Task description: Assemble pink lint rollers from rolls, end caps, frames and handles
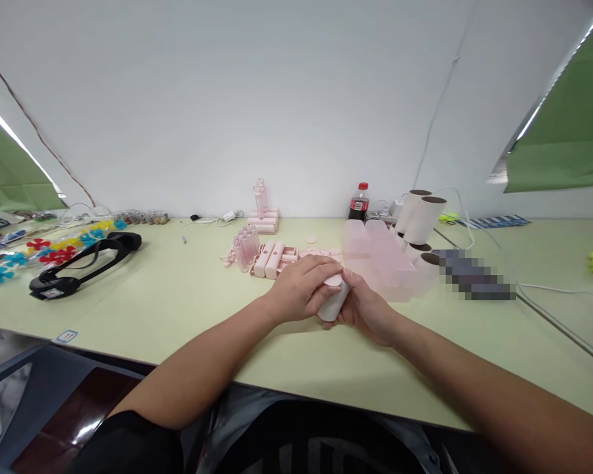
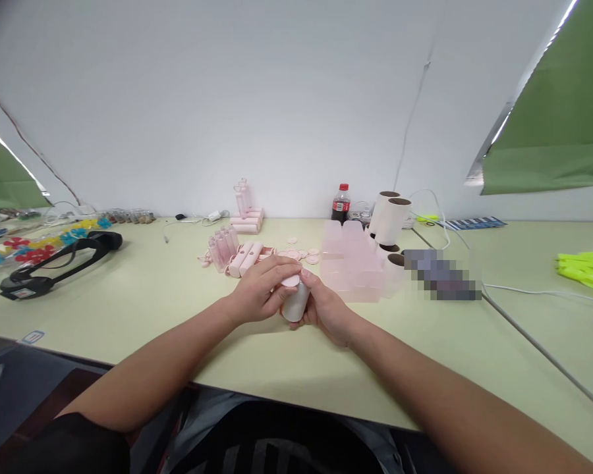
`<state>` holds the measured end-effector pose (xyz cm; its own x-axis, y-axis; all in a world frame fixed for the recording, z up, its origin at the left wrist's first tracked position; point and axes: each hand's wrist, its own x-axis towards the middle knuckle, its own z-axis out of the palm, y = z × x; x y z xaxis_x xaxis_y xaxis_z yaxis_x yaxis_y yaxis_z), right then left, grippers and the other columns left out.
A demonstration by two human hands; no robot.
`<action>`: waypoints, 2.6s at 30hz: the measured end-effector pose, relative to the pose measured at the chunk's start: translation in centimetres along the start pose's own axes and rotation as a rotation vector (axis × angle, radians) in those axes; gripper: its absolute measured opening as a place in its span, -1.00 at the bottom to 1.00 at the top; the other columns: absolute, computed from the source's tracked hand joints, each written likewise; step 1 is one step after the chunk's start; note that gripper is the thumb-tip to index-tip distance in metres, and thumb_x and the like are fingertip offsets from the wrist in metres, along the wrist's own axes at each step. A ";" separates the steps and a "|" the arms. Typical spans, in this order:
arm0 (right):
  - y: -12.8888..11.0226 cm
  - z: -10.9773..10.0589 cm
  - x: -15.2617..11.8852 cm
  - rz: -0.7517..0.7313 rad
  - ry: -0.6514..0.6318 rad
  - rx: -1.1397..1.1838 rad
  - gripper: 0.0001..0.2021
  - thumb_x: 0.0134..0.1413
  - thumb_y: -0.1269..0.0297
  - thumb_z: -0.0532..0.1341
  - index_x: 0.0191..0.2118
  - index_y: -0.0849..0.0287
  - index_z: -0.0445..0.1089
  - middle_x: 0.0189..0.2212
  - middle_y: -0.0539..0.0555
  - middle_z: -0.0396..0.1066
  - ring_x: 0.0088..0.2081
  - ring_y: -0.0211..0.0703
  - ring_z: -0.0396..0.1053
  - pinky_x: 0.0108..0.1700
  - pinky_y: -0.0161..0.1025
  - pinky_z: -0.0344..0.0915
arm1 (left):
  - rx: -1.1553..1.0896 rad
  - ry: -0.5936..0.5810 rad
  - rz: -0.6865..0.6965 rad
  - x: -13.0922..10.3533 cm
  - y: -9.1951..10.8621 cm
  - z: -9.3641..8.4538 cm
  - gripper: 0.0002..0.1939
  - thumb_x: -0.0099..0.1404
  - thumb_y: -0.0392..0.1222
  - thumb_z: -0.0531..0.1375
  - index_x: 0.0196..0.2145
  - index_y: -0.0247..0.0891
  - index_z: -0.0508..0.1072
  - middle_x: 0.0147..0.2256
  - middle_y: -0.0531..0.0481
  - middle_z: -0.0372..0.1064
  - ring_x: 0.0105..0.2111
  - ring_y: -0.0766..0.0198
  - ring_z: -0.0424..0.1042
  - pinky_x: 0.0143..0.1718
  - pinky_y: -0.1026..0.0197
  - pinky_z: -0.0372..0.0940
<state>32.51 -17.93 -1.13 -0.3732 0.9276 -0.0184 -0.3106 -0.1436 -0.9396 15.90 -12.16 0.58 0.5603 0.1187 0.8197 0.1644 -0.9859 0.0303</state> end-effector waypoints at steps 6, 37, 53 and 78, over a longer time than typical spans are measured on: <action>-0.2 0.7 -0.3 0.025 -0.035 0.024 -0.49 0.25 -0.19 0.03 -0.18 0.21 0.41 -0.32 0.17 0.46 -0.35 -0.10 0.38 -0.35 -0.11 0.43 | 0.024 0.071 0.014 0.0 0.1 0.1 -0.76 0.43 -0.12 0.03 -0.10 -0.28 0.40 -0.22 -0.16 0.50 -0.22 0.17 0.49 -0.20 0.11 0.44; -0.4 1.3 -0.6 0.099 -0.123 0.107 -0.47 0.23 -0.21 0.06 -0.18 0.23 0.43 -0.36 0.19 0.49 -0.39 -0.11 0.42 -0.37 -0.15 0.42 | 0.013 -0.039 -0.104 0.5 0.8 -1.2 -0.61 0.47 0.01 -0.09 -0.24 -0.27 0.41 -0.39 -0.09 0.40 -0.35 0.19 0.35 -0.31 0.13 0.25; -0.2 1.8 -0.5 0.145 -0.121 0.154 -0.46 0.24 -0.24 0.02 -0.09 0.18 0.38 -0.35 0.19 0.50 -0.40 -0.08 0.44 -0.41 -0.15 0.40 | -0.043 -0.143 -0.213 0.4 0.7 -1.5 -0.53 0.48 0.09 -0.15 -0.23 -0.26 0.41 -0.36 -0.09 0.39 -0.30 0.17 0.33 -0.24 0.09 0.23; 1.0 0.8 0.1 -0.018 -0.104 -0.164 -0.38 0.13 -0.31 0.09 -0.22 0.24 0.48 -0.42 0.12 0.41 -0.40 -0.17 0.32 -0.36 -0.23 0.34 | -0.167 -0.016 -0.248 -0.2 0.4 -0.5 -0.58 0.40 0.09 0.03 -0.22 -0.29 0.52 -0.35 -0.09 0.37 -0.33 0.23 0.42 -0.27 0.14 0.36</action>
<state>31.50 -18.25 -1.77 -0.4599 0.8876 0.0262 -0.1746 -0.0614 -0.9827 15.42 -12.63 0.73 0.5330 0.3586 0.7663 0.1630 -0.9323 0.3229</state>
